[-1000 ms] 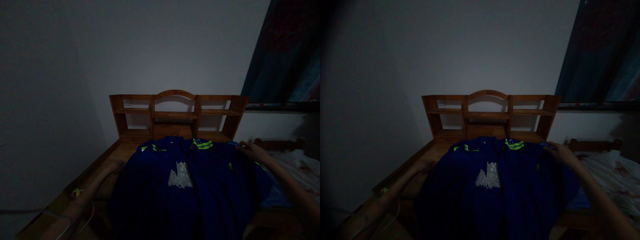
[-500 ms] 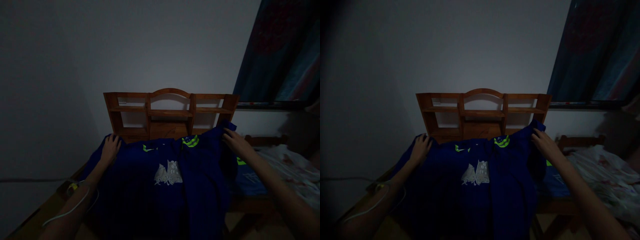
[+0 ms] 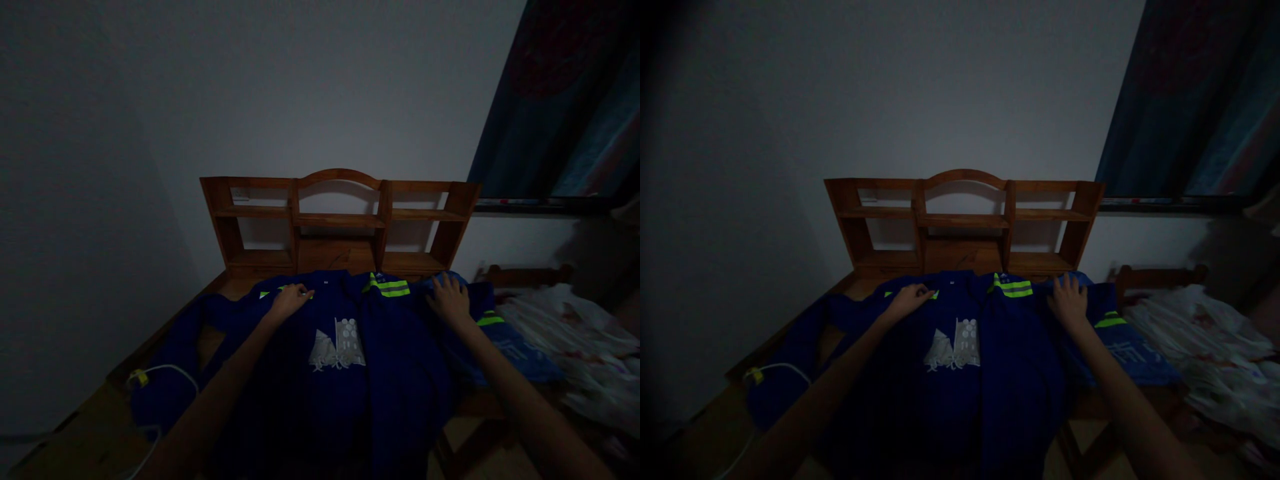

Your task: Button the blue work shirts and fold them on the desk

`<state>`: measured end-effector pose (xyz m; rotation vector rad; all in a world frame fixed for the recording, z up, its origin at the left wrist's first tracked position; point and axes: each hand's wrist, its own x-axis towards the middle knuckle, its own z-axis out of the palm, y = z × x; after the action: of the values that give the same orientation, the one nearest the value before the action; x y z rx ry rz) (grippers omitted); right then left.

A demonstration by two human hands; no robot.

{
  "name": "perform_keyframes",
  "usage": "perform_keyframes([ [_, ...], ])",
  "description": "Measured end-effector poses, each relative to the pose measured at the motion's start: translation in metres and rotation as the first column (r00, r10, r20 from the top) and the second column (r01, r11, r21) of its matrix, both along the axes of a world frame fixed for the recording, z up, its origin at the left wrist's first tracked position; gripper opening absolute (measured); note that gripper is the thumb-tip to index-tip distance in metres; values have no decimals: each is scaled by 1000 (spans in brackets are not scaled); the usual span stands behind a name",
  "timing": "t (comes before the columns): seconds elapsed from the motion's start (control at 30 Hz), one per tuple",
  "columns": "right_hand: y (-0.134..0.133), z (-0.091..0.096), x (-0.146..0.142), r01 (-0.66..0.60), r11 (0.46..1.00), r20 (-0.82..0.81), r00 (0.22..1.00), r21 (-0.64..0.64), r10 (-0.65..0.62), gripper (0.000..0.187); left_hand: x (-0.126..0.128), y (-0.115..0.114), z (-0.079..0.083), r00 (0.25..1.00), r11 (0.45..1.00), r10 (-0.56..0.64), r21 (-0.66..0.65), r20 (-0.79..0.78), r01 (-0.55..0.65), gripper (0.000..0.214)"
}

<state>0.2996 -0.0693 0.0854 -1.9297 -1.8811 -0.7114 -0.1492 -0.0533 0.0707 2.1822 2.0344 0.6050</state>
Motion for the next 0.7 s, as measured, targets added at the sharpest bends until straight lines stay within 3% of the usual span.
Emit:
perform_keyframes([
  [0.1, -5, 1, -29, -180, 983, -93, 980, -46, 175, 62, 20, 17, -26, 999, 983, 39, -180, 24, -34, 63],
  [0.17, -16, -7, -60, -316, 940, -198, 937, -130, 288, 64, 24, 28, -43, 996, 970, 83, -229, -17, -85, 65],
  [0.27, -27, -27, -116, -428, 864, -333, 882, -266, 334, 64, 24, 49, -56, 999, 956, 38, -291, -22, -43, 42],
  [0.4, -1, -53, -161, -371, 869, -359, 899, -328, 249, 69, 23, 71, -53, 999, 932, 12, -362, 47, 6, 9],
  [0.5, 36, -64, -165, -288, 865, -409, 906, -411, 107, 61, 16, 77, -51, 985, 904, 32, -425, 170, 44, 13],
  [0.57, 58, -66, -163, -325, 856, -550, 833, -402, 58, 49, 10, 78, -53, 958, 876, 64, -476, 279, 81, 21],
  [0.7, 93, -58, -166, -478, 828, -828, 560, -292, 31, 18, 7, 82, -57, 855, 834, 158, -530, 494, 152, 28],
])
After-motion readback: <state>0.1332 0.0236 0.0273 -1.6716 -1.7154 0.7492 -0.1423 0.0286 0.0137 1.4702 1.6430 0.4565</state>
